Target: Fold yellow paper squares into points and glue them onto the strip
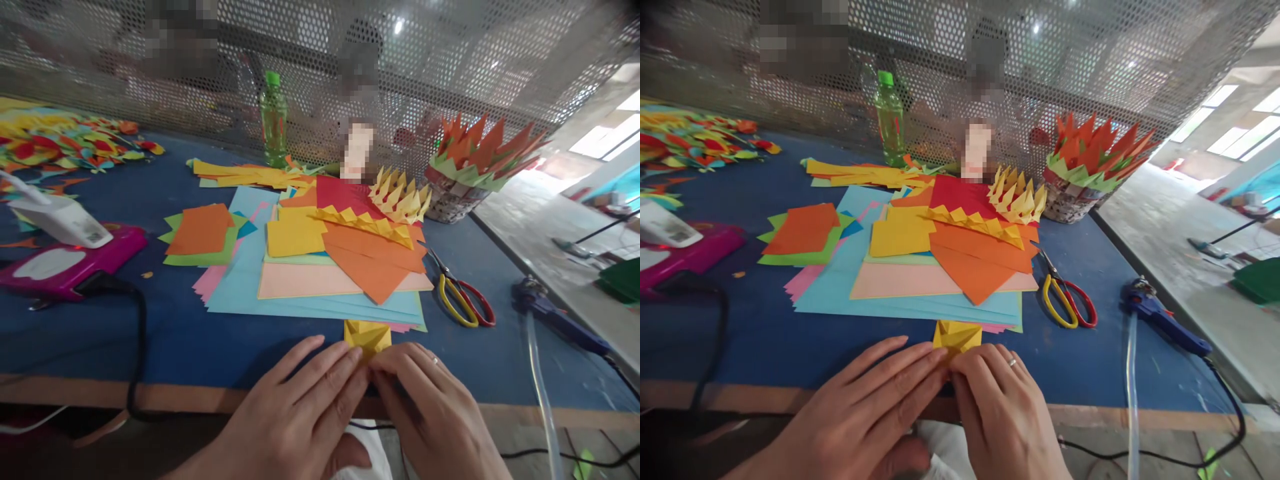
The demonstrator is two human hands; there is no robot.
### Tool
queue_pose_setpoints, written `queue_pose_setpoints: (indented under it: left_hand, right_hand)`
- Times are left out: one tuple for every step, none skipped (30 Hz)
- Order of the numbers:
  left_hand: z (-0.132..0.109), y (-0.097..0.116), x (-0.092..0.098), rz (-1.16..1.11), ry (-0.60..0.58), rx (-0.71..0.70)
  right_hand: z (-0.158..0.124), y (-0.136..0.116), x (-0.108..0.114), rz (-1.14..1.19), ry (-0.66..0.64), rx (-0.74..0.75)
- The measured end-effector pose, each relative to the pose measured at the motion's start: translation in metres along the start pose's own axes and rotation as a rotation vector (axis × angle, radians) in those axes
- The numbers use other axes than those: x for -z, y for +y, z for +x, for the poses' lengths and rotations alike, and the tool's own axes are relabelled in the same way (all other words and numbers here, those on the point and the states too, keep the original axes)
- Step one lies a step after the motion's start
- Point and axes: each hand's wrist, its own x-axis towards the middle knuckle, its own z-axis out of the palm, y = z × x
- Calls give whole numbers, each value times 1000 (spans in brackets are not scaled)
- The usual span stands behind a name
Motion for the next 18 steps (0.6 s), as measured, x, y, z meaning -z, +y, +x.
queue_pose_setpoints:
  left_hand:
    - [-2, -1, -3, 8, 19, 15]
    - [-3, -2, -5, 15, 35, 23]
    - [-5, -3, -7, 18, 41, 33]
    - [-7, -4, -8, 16, 45, 33]
    - [-8, -5, -8, 15, 42, 30]
    - [-8, -6, -8, 17, 36, 24]
    - [-9, -7, -7, 19, 32, 16]
    - [-9, -7, -5, 22, 29, 3]
    - [-8, -7, -3, 26, 17, 1]
    - [-7, -7, -1, 30, 1, -1]
    - [-7, -7, 0, 34, -21, -4]
    - [-6, -7, 2, 35, -38, -15]
    - [-6, -7, 3, 38, -52, -26]
    - [-5, -7, 4, 40, -63, -30]
    - [-5, -8, 5, 41, -64, -39]
    - [-5, -8, 5, 35, -58, -45]
    - [-4, -9, 5, 29, -57, -41]
    - [-4, -9, 5, 23, -51, -36]
  right_hand:
    - [1, -1, -2, -1, 4, -4]
    - [1, -1, -3, 4, 5, -8]
    - [3, -1, -3, 15, 10, -9]
    - [4, 0, -3, 32, 11, -10]
    - [6, 1, -2, 53, 11, -9]
    - [8, 2, -1, 74, 14, -2]
    - [10, 4, 0, 92, 16, 11]
    - [11, 6, 1, 104, 18, 26]
    - [13, 9, 2, 110, 17, 45]
    - [14, 11, 2, 112, 11, 63]
    - [15, 13, 3, 114, 7, 81]
    - [16, 14, 3, 116, 1, 94]
    - [16, 15, 4, 118, -2, 108]
    - [16, 16, 4, 118, 2, 123]
    - [15, 17, 4, 114, 6, 137]
    - [15, 17, 4, 106, 9, 148]
    - [14, 18, 5, 96, 7, 160]
    - [13, 18, 5, 84, 2, 171]
